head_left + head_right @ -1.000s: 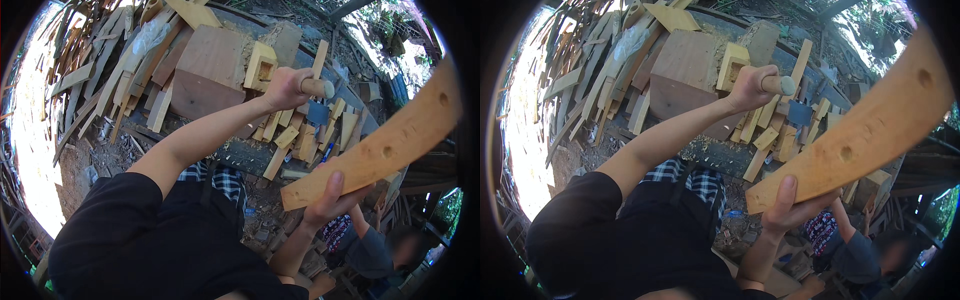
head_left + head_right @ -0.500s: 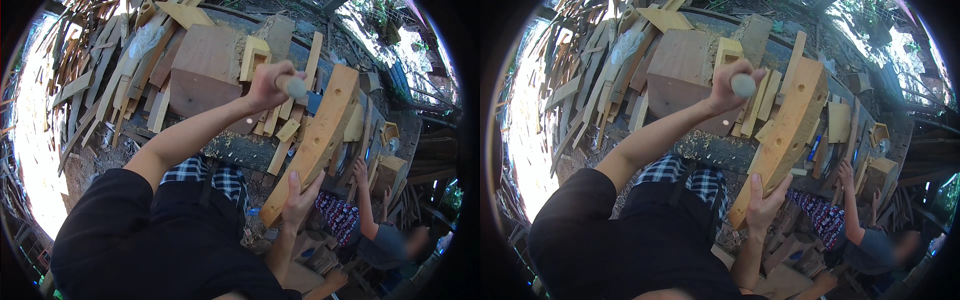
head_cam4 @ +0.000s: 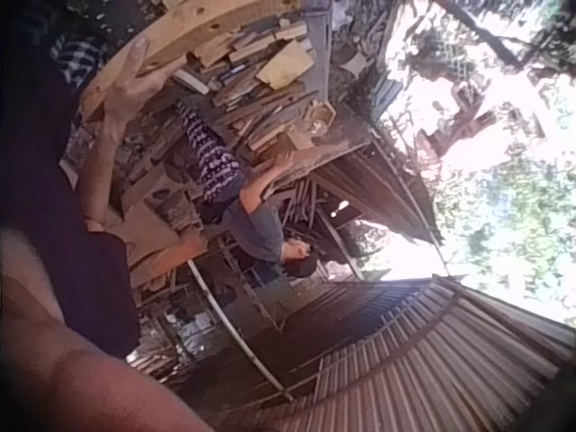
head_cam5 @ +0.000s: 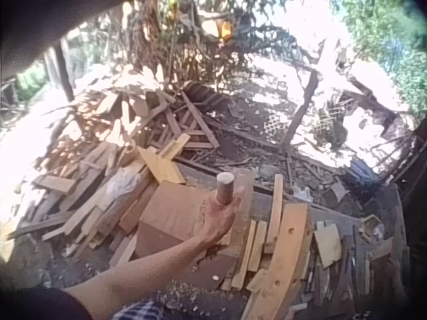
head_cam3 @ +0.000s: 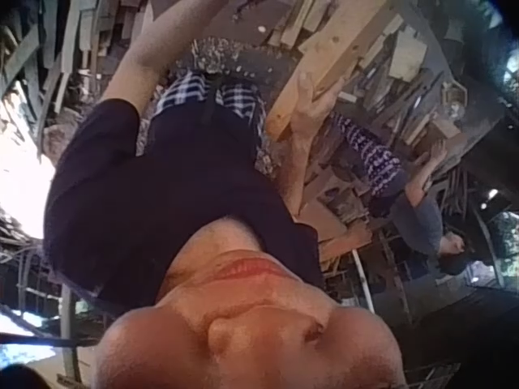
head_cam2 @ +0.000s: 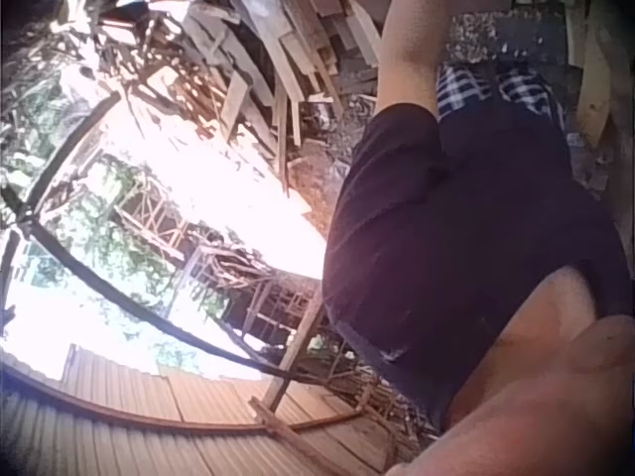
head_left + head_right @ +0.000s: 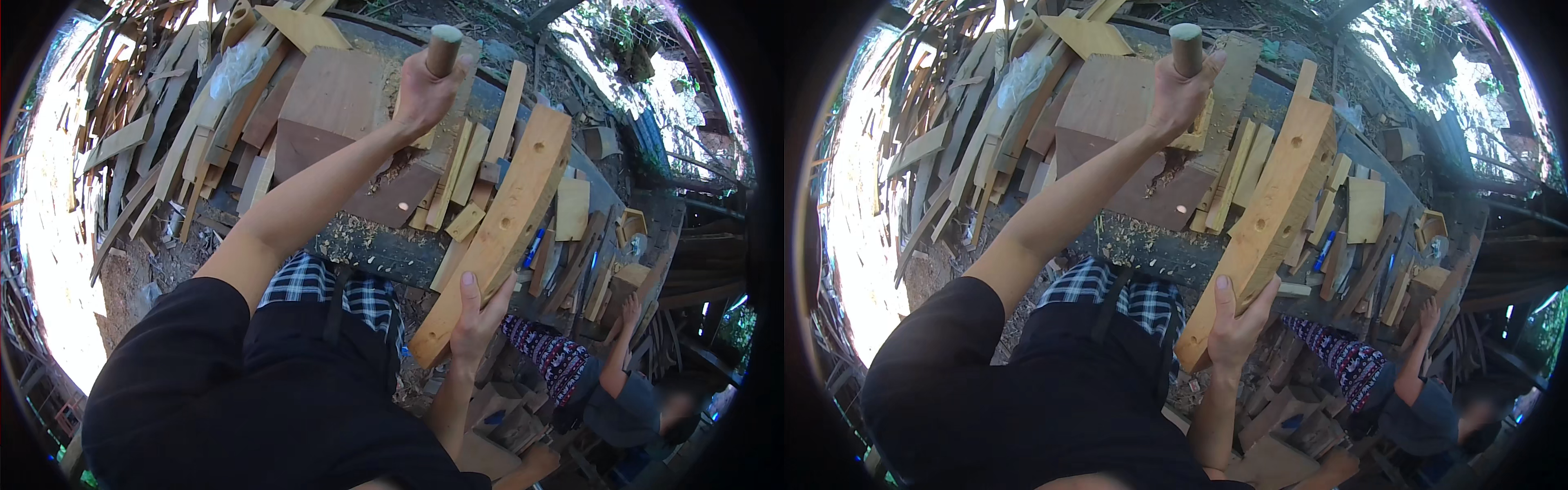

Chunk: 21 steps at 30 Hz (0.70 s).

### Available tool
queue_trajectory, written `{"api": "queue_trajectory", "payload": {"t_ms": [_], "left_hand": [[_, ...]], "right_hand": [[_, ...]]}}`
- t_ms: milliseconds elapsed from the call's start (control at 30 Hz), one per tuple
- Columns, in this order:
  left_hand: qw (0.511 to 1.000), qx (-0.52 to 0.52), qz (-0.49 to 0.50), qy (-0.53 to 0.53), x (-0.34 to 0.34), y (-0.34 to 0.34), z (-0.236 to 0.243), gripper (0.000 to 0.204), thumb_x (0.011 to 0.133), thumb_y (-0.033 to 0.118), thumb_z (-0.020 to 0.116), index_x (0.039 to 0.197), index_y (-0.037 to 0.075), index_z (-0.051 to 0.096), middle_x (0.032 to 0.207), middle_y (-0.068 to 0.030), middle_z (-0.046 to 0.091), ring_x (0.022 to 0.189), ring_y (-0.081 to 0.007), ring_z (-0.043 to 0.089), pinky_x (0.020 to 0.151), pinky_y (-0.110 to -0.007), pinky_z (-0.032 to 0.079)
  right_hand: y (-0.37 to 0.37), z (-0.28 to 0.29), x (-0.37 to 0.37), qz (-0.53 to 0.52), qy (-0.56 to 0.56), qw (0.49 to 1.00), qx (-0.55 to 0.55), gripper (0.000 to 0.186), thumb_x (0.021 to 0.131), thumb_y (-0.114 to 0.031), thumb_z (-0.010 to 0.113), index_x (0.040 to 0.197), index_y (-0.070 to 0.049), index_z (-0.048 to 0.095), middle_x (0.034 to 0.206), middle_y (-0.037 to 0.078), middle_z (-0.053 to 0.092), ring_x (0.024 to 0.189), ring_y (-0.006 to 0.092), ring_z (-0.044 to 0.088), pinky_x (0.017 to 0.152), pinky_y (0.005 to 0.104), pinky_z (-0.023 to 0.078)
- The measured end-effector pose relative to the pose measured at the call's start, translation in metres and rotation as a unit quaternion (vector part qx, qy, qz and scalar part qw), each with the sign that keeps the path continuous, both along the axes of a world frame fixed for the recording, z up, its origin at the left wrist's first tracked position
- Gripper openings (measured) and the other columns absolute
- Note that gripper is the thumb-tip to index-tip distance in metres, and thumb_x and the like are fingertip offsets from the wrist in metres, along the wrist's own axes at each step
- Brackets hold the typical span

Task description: The person chisels a mortise into a wood block with a chisel and mallet while holding a wood plank.

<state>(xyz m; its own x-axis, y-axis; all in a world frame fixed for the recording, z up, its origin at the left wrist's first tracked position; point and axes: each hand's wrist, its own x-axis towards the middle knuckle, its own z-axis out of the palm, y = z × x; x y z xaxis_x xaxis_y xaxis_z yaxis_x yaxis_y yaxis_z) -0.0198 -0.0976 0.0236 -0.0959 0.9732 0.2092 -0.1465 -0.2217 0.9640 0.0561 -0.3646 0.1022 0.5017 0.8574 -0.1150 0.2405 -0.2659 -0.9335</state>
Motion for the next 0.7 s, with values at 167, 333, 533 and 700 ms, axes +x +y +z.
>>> {"api": "queue_trajectory", "payload": {"t_ms": [167, 333, 533, 700], "left_hand": [[0.999, -0.031, -0.015, -0.006, -0.007, 0.002, 0.006, 0.035, 0.087, 0.023, 0.068, 0.066, 0.002, 0.049, 0.058, 0.0019, 0.045, 0.057, -0.0064, 0.042, 0.052, -0.028, 0.039], [0.999, -0.012, -0.037, 0.008, 0.000, 0.004, 0.008, 0.032, 0.087, 0.022, 0.067, 0.068, 0.001, 0.050, 0.060, 0.0007, 0.047, 0.058, -0.0072, 0.043, 0.054, -0.029, 0.040], [0.996, 0.052, -0.060, 0.033, 0.011, -0.017, 0.004, 0.018, 0.084, 0.017, 0.068, 0.081, 0.002, 0.058, 0.068, -0.0103, 0.061, 0.062, -0.0159, 0.058, 0.060, -0.033, 0.047], [0.991, 0.092, -0.061, 0.077, 0.019, -0.025, 0.001, 0.015, 0.084, 0.015, 0.070, 0.089, 0.003, 0.063, 0.078, -0.0051, 0.066, 0.070, -0.0100, 0.060, 0.064, -0.028, 0.048]], "right_hand": [[0.015, 0.008, 0.005, 0.001, -0.030, 0.999, 0.013, 0.044, 0.091, -0.014, 0.059, 0.125, 0.005, 0.039, 0.109, 0.014, 0.055, 0.099, 0.0191, 0.052, 0.090, 0.0307, 0.041], [0.029, 0.017, 0.009, 0.030, -0.044, 0.999, 0.003, 0.052, 0.092, -0.014, 0.058, 0.132, 0.008, 0.034, 0.119, 0.015, 0.049, 0.106, 0.0192, 0.049, 0.095, 0.0314, 0.039], [0.059, 0.047, 0.005, -0.002, -0.121, 0.983, 0.134, 0.055, 0.087, -0.013, 0.062, 0.129, 0.005, 0.033, 0.108, 0.015, 0.053, 0.102, 0.0207, 0.052, 0.090, 0.0334, 0.042], [0.074, 0.062, 0.008, 0.123, -0.317, 0.938, -0.069, 0.055, 0.083, -0.012, 0.067, 0.126, 0.002, 0.036, 0.100, 0.020, 0.060, 0.090, 0.0268, 0.063, 0.080, 0.0384, 0.048]]}}
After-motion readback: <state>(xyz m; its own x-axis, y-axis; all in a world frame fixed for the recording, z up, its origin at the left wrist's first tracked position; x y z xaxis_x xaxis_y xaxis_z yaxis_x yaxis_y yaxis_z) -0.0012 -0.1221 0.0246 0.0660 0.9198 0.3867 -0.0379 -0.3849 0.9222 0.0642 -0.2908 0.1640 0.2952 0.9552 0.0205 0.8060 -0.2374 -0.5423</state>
